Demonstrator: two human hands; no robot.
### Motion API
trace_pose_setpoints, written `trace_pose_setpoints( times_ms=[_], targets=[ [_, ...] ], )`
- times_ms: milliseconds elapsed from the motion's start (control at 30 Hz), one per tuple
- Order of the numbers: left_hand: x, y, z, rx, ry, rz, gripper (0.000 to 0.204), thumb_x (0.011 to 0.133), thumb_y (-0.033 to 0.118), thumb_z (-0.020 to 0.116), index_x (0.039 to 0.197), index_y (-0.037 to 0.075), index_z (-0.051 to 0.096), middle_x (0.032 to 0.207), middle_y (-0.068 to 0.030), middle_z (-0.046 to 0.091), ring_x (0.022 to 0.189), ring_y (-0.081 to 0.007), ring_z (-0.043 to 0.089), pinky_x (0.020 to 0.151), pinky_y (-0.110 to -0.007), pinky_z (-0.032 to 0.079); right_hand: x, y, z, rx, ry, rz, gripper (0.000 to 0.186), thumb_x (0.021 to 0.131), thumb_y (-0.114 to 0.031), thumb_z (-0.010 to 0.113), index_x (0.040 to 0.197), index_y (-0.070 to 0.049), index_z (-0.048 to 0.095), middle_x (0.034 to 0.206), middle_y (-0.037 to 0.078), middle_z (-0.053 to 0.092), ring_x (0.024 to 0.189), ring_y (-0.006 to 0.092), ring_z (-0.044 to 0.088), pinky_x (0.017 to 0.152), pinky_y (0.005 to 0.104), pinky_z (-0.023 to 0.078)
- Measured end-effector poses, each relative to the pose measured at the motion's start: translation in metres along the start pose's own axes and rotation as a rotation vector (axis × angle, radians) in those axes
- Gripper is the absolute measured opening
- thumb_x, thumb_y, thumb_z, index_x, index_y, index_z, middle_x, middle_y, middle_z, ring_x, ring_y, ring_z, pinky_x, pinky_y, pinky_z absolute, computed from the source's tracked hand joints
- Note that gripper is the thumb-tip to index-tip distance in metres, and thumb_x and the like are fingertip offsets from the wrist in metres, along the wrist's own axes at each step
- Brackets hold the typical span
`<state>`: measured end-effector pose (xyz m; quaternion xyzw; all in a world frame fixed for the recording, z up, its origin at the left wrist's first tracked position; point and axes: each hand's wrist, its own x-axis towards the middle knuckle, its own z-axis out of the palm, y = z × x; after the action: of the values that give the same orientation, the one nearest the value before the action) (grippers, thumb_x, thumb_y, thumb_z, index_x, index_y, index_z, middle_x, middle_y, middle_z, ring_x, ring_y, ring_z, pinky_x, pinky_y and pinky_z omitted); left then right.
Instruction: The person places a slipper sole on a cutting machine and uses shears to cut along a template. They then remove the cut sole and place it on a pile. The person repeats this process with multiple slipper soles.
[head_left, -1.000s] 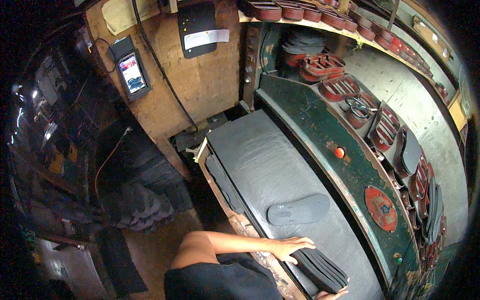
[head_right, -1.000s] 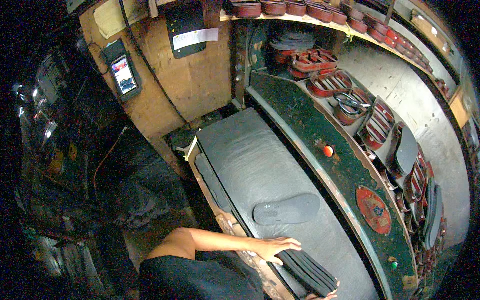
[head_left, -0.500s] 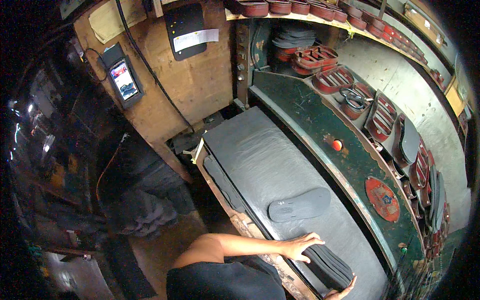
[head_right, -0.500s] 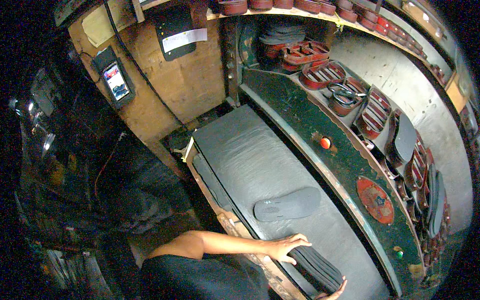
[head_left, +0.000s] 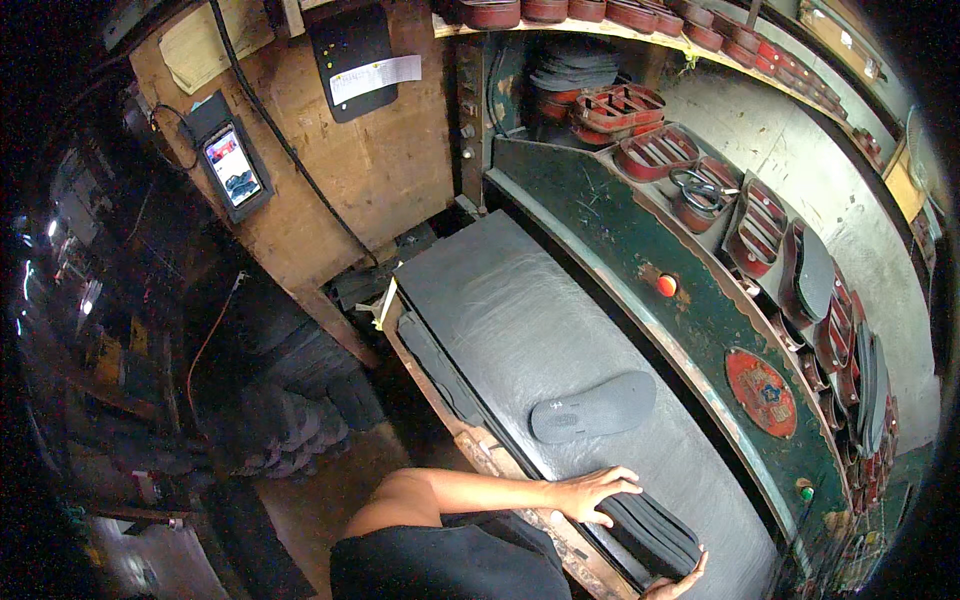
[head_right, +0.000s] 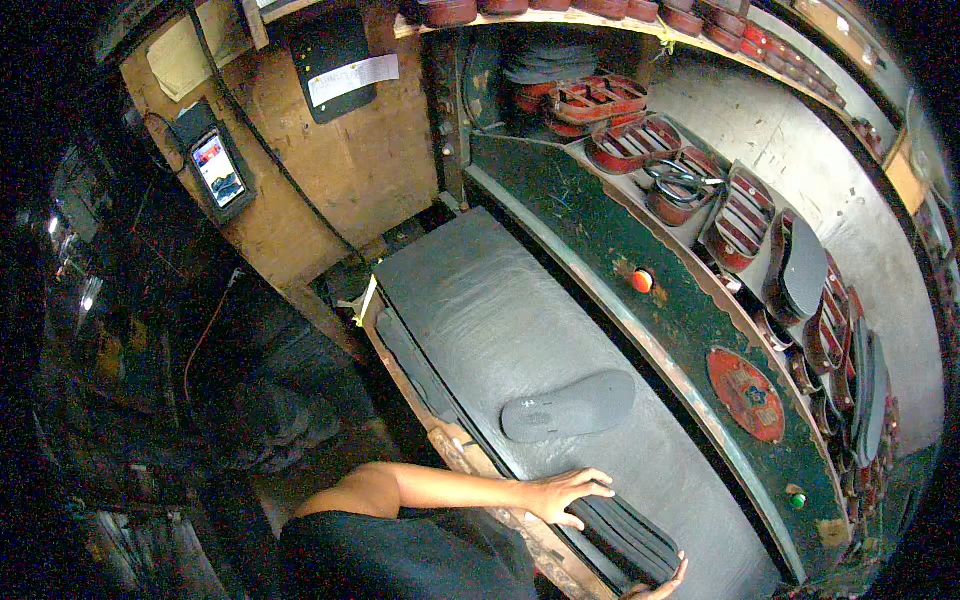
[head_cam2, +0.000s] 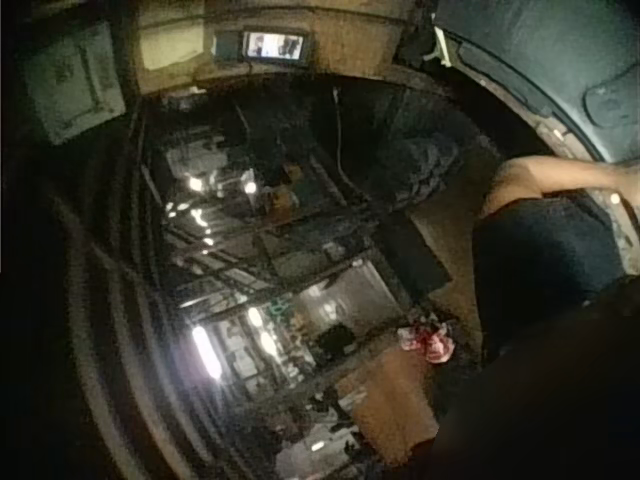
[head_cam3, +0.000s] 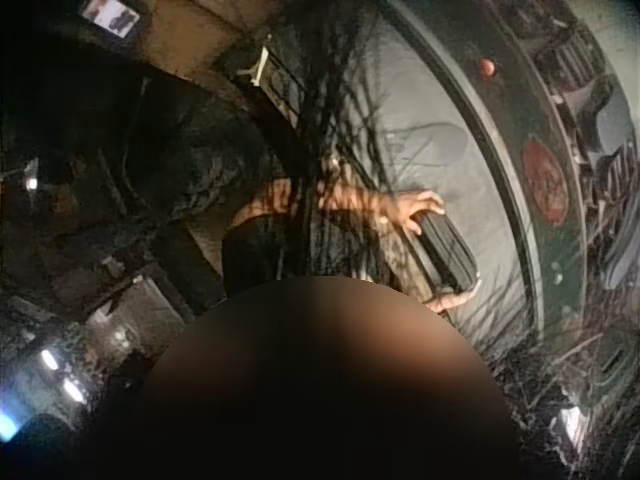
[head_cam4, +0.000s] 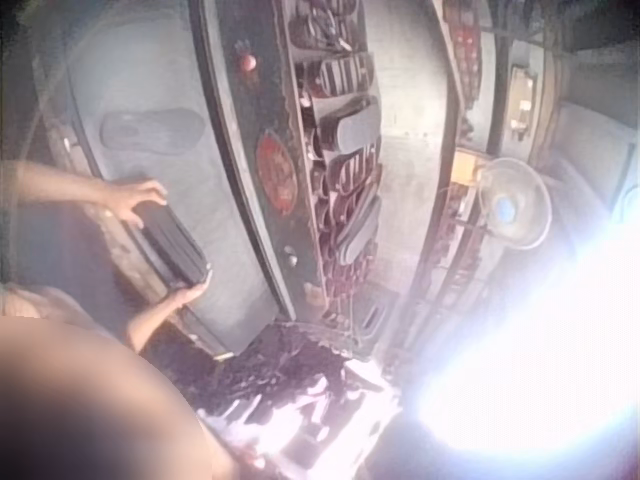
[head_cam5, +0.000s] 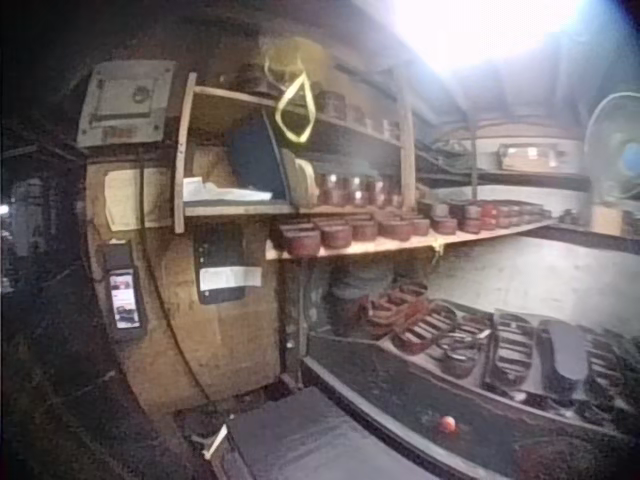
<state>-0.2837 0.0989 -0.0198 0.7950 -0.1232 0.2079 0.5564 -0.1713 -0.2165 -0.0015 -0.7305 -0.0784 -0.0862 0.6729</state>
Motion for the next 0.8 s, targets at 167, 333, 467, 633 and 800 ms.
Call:
trace_pose_setpoints(
  times_ms=[167,333,467,633,800],
  targets=[
    [-0.006,0.012,-0.006,-0.028,-0.061,-0.001,0.089,0.07,0.016,0.087,0.146,0.01,0.04,0.143,-0.0179,0.038,0.131,-0.0391,0.044,0.11,-0.047,0.038,-0.016,-0.013,0.001,0.136,0.036,0.076,0.059,0.101,-0.044,0.043,0.138,0.0,0.055,0.13,0.02,0.061,0.115,0.0365,0.059,0.099,0.0496,0.048],
    [0.011,-0.002,-0.003,-0.055,0.016,0.014,0.078,0.076,0.02,0.084,0.142,0.007,0.046,0.134,-0.0166,0.046,0.128,-0.035,0.046,0.109,-0.044,0.039,0.009,-0.023,0.014,0.108,0.059,0.295,0.061,0.101,-0.049,0.038,0.15,-0.012,0.041,0.152,0.015,0.044,0.14,0.0323,0.04,0.117,0.0561,0.027],
    [0.01,-0.007,0.012,-0.17,0.296,-0.476,0.065,0.085,0.034,0.079,0.135,0.005,0.049,0.129,-0.0158,0.054,0.124,-0.0289,0.05,0.107,-0.039,0.04,0.027,-0.019,0.025,0.378,0.163,0.036,0.07,0.104,-0.052,0.039,0.157,-0.009,0.025,0.156,0.022,0.035,0.148,0.0351,0.026,0.122,0.0549,0.005],
    [0.012,0.019,0.005,0.01,-0.03,-0.827,0.063,0.096,0.046,0.063,0.139,0.003,0.043,0.135,-0.0249,0.053,0.12,-0.0365,0.058,0.101,-0.044,0.046,0.014,-0.006,0.056,0.17,0.147,0.048,0.073,0.1,-0.047,0.054,0.154,-0.005,0.028,0.153,0.02,0.039,0.145,0.0337,0.033,0.12,0.0529,0.023],
    [0.037,0.018,-0.057,0.448,0.087,-0.396,0.048,0.09,0.037,0.07,0.123,0.003,0.06,0.124,-0.0238,0.058,0.117,-0.0418,0.055,0.097,-0.05,0.045,-0.009,0.003,0.089,-0.228,-0.022,-0.039,0.065,0.093,-0.013,0.064,0.15,0.0,0.036,0.155,0.017,0.037,0.146,0.0304,0.032,0.122,0.0437,0.019]
  ],
)
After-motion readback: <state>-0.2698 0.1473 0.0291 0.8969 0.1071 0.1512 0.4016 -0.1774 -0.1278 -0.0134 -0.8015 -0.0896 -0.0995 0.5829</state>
